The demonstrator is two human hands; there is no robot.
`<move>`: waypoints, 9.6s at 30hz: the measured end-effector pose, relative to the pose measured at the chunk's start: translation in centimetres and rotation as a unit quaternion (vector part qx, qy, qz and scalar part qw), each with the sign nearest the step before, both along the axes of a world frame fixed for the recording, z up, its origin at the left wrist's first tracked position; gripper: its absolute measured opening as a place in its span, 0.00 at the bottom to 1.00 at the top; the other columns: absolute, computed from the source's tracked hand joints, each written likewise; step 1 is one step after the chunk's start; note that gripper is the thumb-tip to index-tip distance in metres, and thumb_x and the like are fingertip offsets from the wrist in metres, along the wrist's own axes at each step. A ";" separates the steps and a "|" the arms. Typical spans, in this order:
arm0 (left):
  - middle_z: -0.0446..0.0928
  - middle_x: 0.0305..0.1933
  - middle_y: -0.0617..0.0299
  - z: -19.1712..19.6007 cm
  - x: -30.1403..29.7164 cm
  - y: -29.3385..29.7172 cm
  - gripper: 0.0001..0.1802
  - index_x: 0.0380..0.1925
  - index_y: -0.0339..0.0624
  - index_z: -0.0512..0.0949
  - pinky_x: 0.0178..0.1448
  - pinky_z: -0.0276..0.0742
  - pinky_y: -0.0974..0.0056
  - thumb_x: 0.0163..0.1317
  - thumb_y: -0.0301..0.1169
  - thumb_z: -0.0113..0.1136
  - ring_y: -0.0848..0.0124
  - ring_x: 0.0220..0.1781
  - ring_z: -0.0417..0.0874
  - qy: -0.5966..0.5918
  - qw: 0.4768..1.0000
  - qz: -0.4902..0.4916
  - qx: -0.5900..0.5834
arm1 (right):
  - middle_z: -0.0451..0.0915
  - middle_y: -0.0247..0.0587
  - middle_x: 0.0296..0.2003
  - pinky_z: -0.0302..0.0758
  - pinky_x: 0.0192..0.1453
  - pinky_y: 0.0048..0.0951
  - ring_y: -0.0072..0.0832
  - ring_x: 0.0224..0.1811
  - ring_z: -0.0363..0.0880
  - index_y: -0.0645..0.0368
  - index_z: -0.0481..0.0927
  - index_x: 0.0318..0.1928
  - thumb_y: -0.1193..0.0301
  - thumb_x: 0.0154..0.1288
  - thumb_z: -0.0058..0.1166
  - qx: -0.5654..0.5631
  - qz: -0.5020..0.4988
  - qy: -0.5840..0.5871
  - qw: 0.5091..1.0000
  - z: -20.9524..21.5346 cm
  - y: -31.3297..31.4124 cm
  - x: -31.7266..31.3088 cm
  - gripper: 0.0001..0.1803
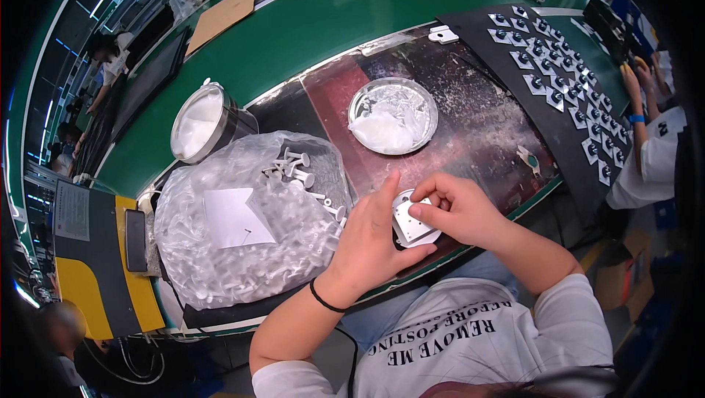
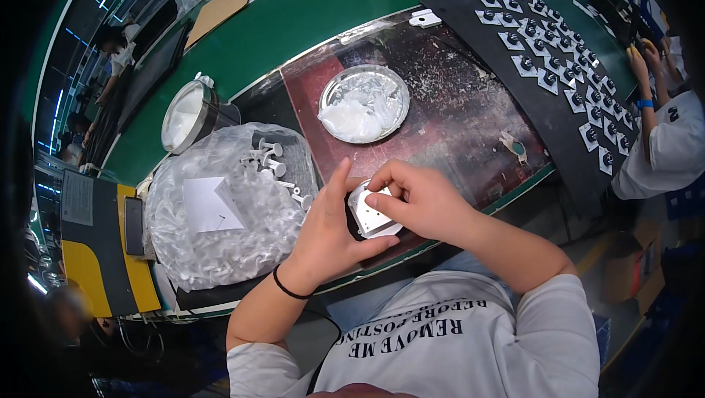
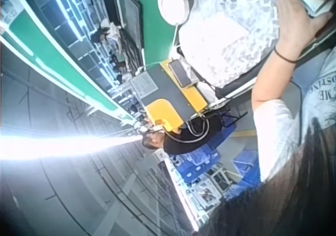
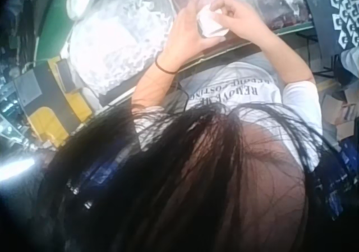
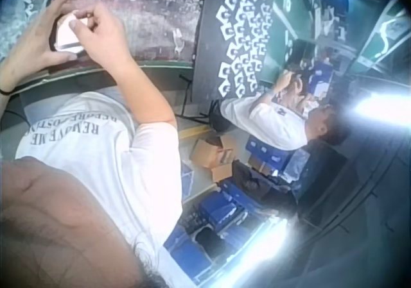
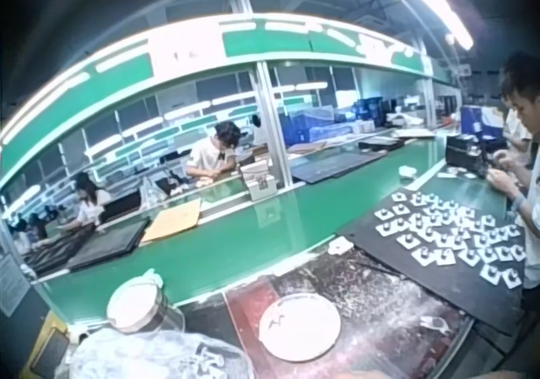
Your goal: The person assembles small white plastic components at a factory workstation. They repeatedly pick up a base unit, dip a small cylindrical piece into a white paste, and insert it into the base. The completed units are placed on a black mat to the right.
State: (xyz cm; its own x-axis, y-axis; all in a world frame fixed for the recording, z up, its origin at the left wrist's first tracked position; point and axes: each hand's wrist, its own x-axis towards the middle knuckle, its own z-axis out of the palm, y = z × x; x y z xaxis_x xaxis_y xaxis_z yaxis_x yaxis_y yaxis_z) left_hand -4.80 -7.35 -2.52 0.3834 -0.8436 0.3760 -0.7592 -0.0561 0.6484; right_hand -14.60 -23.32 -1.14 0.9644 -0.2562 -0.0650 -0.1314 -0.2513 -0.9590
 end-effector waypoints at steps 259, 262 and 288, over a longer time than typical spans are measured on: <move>0.73 0.52 0.47 1.2 0.1 0.1 0.53 0.61 0.32 0.60 0.56 0.72 0.57 0.34 0.38 0.77 0.55 0.53 0.76 0.016 1.000 -0.015 -0.015 | 0.70 0.45 0.55 0.60 0.62 0.40 0.41 0.59 0.65 0.56 0.76 0.50 0.63 0.57 0.58 -0.484 -0.362 0.011 0.797 -0.6 -9.4 -18.8 0.20; 0.73 0.53 0.47 0.8 0.4 0.3 0.54 0.62 0.32 0.59 0.56 0.71 0.57 0.33 0.38 0.77 0.54 0.53 0.76 0.024 0.999 -0.021 -0.016 | 0.69 0.45 0.57 0.58 0.63 0.40 0.40 0.60 0.63 0.56 0.75 0.52 0.58 0.58 0.56 -0.474 -0.376 0.067 0.793 -0.2 -11.2 -19.5 0.23; 0.73 0.53 0.47 0.5 0.6 0.2 0.56 0.63 0.32 0.54 0.57 0.70 0.57 0.36 0.35 0.77 0.55 0.53 0.76 0.054 0.998 -0.038 -0.005 | 0.65 0.50 0.62 0.45 0.70 0.47 0.41 0.67 0.57 0.48 0.74 0.58 0.45 0.61 0.49 -0.455 -0.440 0.211 0.745 -2.0 -15.8 -22.6 0.30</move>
